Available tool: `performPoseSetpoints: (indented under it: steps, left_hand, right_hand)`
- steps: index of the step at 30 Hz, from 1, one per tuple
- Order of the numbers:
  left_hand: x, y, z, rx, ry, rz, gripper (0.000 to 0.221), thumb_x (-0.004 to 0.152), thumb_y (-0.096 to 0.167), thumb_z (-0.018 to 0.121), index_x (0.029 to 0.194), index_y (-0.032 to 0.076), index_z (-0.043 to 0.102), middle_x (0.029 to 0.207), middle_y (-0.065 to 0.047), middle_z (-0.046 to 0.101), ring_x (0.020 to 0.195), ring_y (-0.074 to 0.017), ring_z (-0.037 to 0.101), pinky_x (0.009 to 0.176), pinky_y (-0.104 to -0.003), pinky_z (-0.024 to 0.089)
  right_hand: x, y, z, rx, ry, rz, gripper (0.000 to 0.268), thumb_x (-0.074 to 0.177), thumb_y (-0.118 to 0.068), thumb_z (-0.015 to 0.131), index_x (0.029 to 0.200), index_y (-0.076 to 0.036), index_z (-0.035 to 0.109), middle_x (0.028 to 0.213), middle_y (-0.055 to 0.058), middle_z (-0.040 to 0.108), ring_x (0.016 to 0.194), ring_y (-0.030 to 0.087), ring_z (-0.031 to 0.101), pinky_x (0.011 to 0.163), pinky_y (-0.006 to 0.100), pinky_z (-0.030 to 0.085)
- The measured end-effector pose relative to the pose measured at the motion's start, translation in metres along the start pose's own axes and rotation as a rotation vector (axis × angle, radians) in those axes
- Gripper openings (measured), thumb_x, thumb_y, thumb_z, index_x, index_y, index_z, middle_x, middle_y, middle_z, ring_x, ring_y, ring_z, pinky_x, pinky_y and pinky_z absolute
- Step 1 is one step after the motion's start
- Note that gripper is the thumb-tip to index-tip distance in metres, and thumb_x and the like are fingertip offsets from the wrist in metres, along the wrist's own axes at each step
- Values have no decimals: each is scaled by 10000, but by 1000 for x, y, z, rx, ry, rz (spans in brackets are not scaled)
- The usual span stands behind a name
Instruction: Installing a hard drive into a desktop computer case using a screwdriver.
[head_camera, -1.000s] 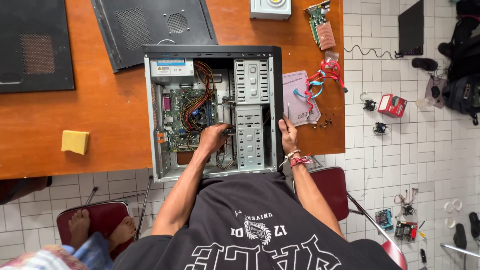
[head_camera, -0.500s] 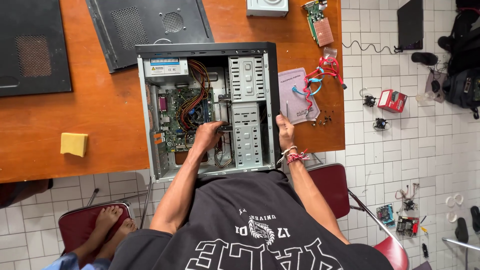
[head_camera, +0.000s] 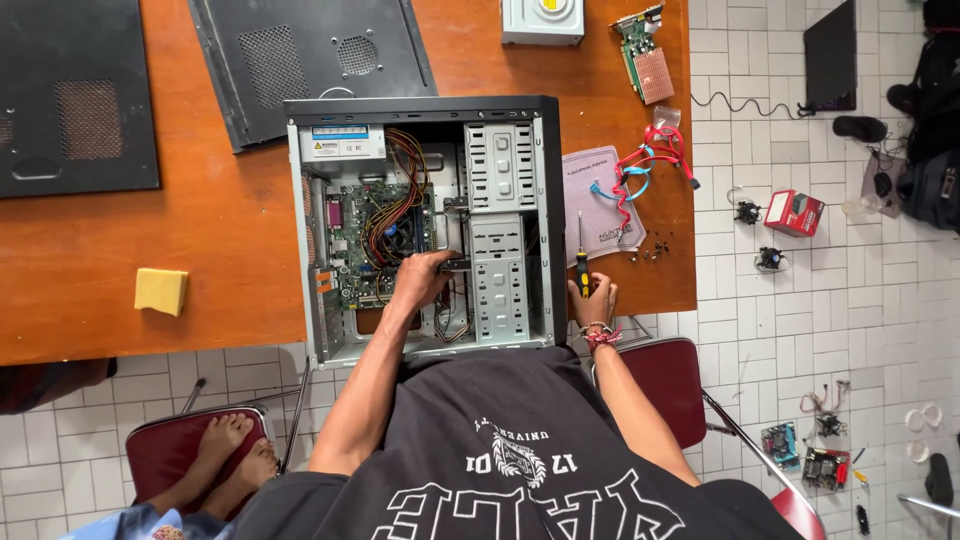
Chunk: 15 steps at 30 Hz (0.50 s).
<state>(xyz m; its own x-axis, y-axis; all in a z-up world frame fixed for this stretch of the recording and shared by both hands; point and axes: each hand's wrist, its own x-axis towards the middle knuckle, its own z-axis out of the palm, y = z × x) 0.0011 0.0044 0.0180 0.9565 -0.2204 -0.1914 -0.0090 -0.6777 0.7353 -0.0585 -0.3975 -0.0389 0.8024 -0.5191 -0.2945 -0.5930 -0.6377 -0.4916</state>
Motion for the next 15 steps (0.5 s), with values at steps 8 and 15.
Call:
performPoseSetpoints:
  steps: [8, 15]
  left_hand:
    - [-3, 3, -1, -13, 3, -25, 392, 801, 195, 791, 1156, 354, 740, 1055, -28, 790, 932, -387, 745, 826, -535, 604]
    - [-6, 22, -16, -90, 9, -1, 420, 825, 90, 778, 1203, 270, 743, 1036, -127, 785, 929, -484, 725, 834, -607, 584]
  right_hand:
    - [26, 25, 21, -47, -69, -18, 594, 819, -458, 838, 1271, -180, 571, 1178, 77, 530, 1139, 383, 626, 980, 486, 523]
    - [47, 43, 33, -126, -60, -86, 509, 850, -381, 823, 1226, -158, 563, 1135, 123, 568, 1126, 393, 635, 961, 506, 522]
